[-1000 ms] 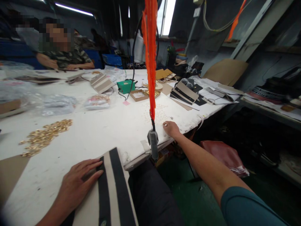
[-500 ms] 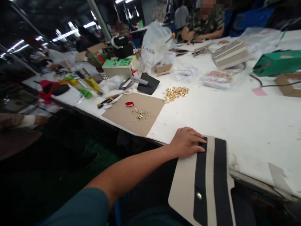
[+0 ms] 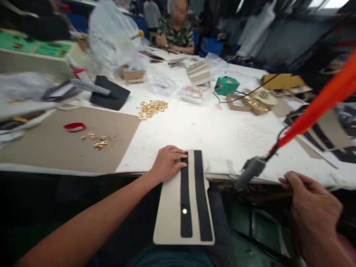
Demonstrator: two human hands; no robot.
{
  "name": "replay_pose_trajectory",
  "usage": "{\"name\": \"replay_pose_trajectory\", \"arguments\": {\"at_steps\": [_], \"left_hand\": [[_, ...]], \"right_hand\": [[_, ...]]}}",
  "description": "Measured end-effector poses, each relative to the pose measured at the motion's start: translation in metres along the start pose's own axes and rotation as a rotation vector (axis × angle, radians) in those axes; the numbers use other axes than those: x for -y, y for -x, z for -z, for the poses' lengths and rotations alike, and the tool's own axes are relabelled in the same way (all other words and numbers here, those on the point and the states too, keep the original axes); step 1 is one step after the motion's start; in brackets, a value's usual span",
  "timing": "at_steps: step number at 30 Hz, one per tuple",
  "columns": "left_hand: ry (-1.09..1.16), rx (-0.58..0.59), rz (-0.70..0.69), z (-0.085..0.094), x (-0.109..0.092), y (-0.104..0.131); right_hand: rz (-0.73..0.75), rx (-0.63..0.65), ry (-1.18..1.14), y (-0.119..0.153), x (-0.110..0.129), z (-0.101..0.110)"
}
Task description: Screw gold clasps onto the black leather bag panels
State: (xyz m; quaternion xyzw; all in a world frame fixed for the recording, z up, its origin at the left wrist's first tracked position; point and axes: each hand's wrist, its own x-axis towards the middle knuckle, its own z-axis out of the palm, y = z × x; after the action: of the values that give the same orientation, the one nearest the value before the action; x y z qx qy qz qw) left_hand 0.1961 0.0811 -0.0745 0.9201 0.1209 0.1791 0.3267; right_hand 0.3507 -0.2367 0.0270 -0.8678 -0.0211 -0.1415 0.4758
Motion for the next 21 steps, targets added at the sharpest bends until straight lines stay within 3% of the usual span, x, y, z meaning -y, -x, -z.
{"name": "replay_pose_trajectory", "arguments": {"at_steps": [2,4,7,10,14,21], "left_hand": [[0.020,-0.005,-0.024,-0.004,0.006,-0.006],[-0.014,0.010,-0.031,-0.006,0.009,-0.009],[-0.069,0.026,-0.032,-0.004,0.006,-0.010],[-0.086,0.018,-0.034,-0.003,0.005,-0.009],[-0.082,-0.001,-0.053,-0.006,0.007,-0.008],[-0.076,-0.019,-0.050,-0.008,0.008,-0.007]], "right_hand": [[-0.065,-0.065,0.048,0.015,0.002,0.014],[-0.011,0.111,-0.041,0.038,0.007,-0.001],[0.085,0.602,-0.170,0.064,0.022,-0.057],[0.166,0.900,-0.185,0.068,0.032,-0.118],[0.321,0.997,-0.086,0.057,0.029,-0.167],[0.382,0.965,0.009,0.060,0.025,-0.180]]}}
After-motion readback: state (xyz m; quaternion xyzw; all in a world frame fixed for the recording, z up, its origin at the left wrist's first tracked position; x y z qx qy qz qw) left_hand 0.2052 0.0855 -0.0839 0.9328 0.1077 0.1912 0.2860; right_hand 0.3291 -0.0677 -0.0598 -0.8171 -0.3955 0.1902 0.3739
